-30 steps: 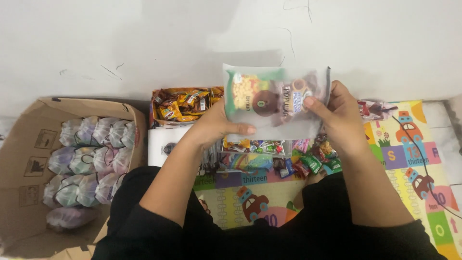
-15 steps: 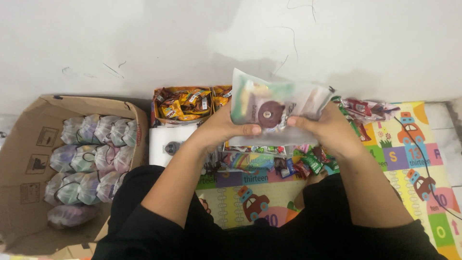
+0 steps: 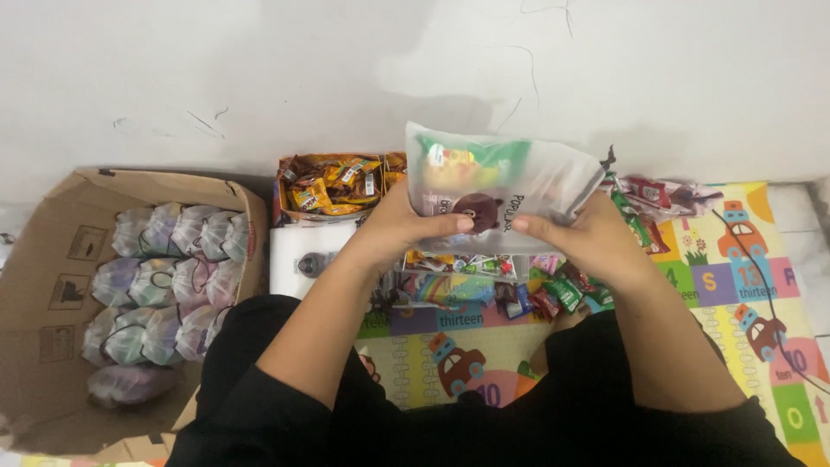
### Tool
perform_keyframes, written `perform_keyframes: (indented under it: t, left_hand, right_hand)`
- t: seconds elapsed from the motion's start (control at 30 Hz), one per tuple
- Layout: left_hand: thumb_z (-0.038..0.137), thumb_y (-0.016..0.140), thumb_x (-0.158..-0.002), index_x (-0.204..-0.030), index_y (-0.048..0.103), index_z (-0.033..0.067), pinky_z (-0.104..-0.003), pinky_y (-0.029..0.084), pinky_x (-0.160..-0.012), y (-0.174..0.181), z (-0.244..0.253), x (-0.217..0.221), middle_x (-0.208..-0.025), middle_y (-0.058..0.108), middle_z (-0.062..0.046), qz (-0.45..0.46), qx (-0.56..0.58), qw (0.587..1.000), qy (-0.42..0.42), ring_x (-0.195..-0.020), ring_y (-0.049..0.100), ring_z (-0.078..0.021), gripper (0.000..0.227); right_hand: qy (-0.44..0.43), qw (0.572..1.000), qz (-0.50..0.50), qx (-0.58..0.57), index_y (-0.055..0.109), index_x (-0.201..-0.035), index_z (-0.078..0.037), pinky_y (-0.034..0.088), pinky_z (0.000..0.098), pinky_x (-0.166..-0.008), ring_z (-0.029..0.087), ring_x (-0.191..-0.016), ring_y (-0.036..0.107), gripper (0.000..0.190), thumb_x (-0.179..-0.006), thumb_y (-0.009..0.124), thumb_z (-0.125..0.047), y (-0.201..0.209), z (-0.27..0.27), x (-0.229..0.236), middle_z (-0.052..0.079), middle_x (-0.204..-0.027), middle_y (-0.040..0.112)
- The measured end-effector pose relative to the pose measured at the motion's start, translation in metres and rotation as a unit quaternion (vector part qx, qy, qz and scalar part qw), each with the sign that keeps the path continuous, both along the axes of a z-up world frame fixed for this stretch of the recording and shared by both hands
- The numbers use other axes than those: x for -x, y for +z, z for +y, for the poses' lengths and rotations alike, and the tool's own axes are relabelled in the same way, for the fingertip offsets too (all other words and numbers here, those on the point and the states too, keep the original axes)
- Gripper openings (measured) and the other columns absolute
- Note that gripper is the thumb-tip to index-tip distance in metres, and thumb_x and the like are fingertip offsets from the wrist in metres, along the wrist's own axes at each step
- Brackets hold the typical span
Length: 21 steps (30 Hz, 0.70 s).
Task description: Packing various small snack packets into a small white drawstring bag while sitting on the floor.
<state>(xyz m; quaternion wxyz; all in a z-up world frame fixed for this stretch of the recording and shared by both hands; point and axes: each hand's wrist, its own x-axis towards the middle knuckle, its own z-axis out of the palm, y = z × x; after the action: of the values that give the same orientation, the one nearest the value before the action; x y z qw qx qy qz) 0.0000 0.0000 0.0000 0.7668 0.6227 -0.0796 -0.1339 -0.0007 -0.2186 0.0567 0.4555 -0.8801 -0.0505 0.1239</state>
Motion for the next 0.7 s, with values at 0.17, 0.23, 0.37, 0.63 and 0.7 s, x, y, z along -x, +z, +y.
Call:
perform_keyframes:
  t: [0.17, 0.23, 0.37, 0.63, 0.7]
  left_hand:
    - [0.052, 0.088, -0.060, -0.145, 0.042, -0.0077, -0.051, 0.056, -0.096, -0.003, 0.015, -0.012, -0.136, 0.058, -0.034, 0.066, -0.057, 0.996, 0.004, -0.119, 0.065, -0.0404, 0.114]
    - [0.048, 0.091, -0.060, -0.144, 0.044, -0.0075, -0.051, 0.058, -0.092, -0.006, 0.012, -0.009, -0.132, 0.061, -0.031, 0.076, -0.056, 0.995, 0.025, -0.115, 0.067, -0.0403, 0.110]
    - [0.045, 0.092, -0.063, -0.140, 0.049, -0.0058, -0.048, 0.064, -0.079, -0.001, 0.017, -0.012, -0.124, 0.065, -0.028, 0.089, -0.063, 0.990, 0.084, -0.103, 0.072, -0.0378, 0.103]
    - [0.032, 0.095, -0.061, -0.135, 0.054, -0.0066, -0.056, 0.064, -0.062, 0.000, 0.029, -0.024, -0.118, 0.065, -0.023, 0.135, 0.076, 0.932, 0.329, -0.096, 0.070, -0.0361, 0.093]
    - [0.028, 0.095, -0.062, -0.134, 0.055, -0.0057, -0.057, 0.063, -0.060, -0.003, 0.032, -0.028, -0.117, 0.065, -0.022, 0.143, 0.116, 0.916, 0.356, -0.095, 0.070, -0.0350, 0.089]
  right_hand:
    - [0.063, 0.996, -0.019, -0.052, 0.056, -0.134, 0.011, 0.047, 0.0705, -0.099, 0.054, -0.114, 0.065, 0.061, -0.086, 0.076, -0.021, -0.004, 0.002, -0.002, 0.036, -0.118, 0.068]
    - [0.051, 0.997, -0.018, -0.057, 0.056, -0.134, 0.011, 0.047, 0.0700, -0.099, 0.055, -0.114, 0.065, 0.062, -0.085, 0.076, -0.023, -0.010, 0.000, -0.002, 0.036, -0.117, 0.068]
    - [0.026, 0.996, -0.059, -0.069, 0.054, -0.130, 0.014, 0.046, 0.0698, -0.097, 0.055, -0.113, 0.064, 0.073, -0.076, 0.087, -0.023, -0.012, 0.002, 0.001, 0.037, -0.113, 0.067]
    - [-0.108, 0.968, -0.136, -0.182, 0.052, -0.138, -0.007, 0.055, 0.0430, -0.095, 0.033, -0.112, 0.065, 0.039, -0.103, 0.067, -0.015, -0.094, 0.009, -0.032, 0.015, -0.122, 0.060]
    - [-0.126, 0.985, -0.055, -0.104, 0.059, -0.133, -0.009, 0.055, 0.0456, -0.093, 0.033, -0.110, 0.066, 0.033, -0.102, 0.067, -0.017, -0.129, 0.019, -0.036, 0.014, -0.119, 0.063]
